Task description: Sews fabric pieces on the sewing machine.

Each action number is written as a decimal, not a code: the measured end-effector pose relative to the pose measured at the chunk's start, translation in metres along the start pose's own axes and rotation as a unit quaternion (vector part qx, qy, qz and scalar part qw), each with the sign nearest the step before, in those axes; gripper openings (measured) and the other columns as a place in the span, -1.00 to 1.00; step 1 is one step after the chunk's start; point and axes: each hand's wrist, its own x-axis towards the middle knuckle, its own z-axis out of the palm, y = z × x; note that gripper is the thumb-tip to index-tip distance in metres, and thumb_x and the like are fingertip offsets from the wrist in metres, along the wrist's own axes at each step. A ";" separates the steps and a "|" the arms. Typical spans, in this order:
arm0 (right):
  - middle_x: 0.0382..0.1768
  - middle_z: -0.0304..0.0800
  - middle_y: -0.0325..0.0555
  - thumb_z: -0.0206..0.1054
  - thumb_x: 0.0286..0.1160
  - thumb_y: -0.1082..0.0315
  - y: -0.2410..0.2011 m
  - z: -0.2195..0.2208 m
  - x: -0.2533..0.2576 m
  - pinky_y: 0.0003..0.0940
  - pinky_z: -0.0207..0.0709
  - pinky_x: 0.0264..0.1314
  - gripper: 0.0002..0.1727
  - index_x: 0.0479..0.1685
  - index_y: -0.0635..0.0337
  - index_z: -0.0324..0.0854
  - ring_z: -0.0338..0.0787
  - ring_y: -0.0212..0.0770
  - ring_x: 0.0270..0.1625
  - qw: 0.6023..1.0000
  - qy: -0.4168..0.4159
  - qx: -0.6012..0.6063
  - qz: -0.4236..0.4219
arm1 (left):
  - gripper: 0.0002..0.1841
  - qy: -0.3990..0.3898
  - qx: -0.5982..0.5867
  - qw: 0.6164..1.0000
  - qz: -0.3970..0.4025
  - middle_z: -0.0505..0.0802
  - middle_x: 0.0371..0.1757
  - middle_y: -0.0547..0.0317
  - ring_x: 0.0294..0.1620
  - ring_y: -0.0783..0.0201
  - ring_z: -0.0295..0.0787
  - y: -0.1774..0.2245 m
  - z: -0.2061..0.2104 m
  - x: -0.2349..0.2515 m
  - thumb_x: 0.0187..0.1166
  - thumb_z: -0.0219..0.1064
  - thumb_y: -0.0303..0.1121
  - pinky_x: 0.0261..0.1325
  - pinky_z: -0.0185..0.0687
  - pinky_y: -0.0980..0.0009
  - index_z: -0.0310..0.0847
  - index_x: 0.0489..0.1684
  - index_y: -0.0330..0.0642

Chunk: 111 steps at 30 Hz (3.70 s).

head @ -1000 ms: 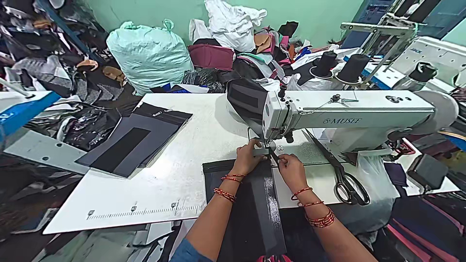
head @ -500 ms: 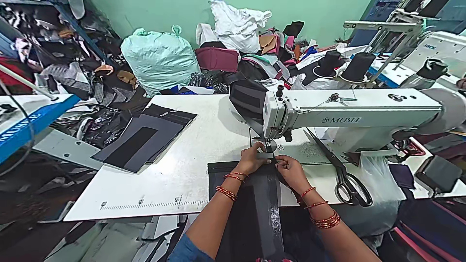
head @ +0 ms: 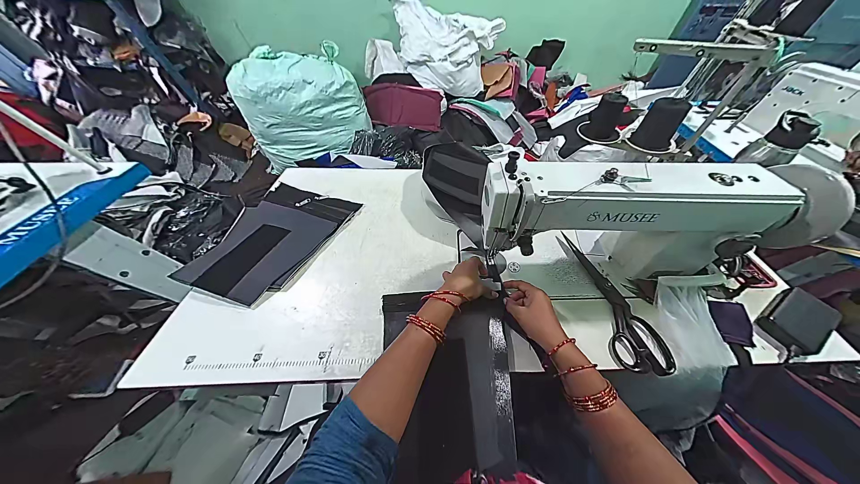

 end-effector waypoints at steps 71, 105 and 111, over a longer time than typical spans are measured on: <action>0.24 0.64 0.36 0.06 0.66 0.52 -0.031 0.015 -0.005 -0.14 0.62 0.28 -0.55 0.46 0.39 0.60 0.77 0.12 0.16 0.976 -0.057 -0.210 -0.010 | -0.62 0.122 0.024 0.956 0.265 0.81 0.15 -0.24 0.30 -0.29 0.64 -0.045 0.016 0.016 0.54 0.18 -0.54 0.38 0.38 -0.29 0.74 0.28 -0.17; 0.22 0.63 0.33 0.07 0.67 0.53 -0.036 0.014 0.013 -0.21 0.56 0.35 -0.58 0.43 0.44 0.60 0.72 0.08 0.21 0.984 -0.051 -0.172 -0.015 | -0.60 0.170 0.064 0.925 0.334 0.83 0.08 -0.25 0.24 -0.18 0.72 -0.048 0.014 0.033 0.37 0.17 -0.73 0.42 0.55 -0.02 0.91 -0.03 -0.24; 0.27 0.62 0.34 0.06 0.67 0.54 -0.037 0.013 0.016 -0.20 0.54 0.39 -0.55 0.49 0.42 0.55 0.71 0.10 0.25 0.985 -0.051 -0.162 -0.002 | -0.67 0.199 0.032 0.924 0.324 0.84 0.09 -0.31 0.25 -0.22 0.74 -0.049 0.018 0.036 0.39 0.18 -0.72 0.41 0.57 -0.04 0.91 -0.14 -0.33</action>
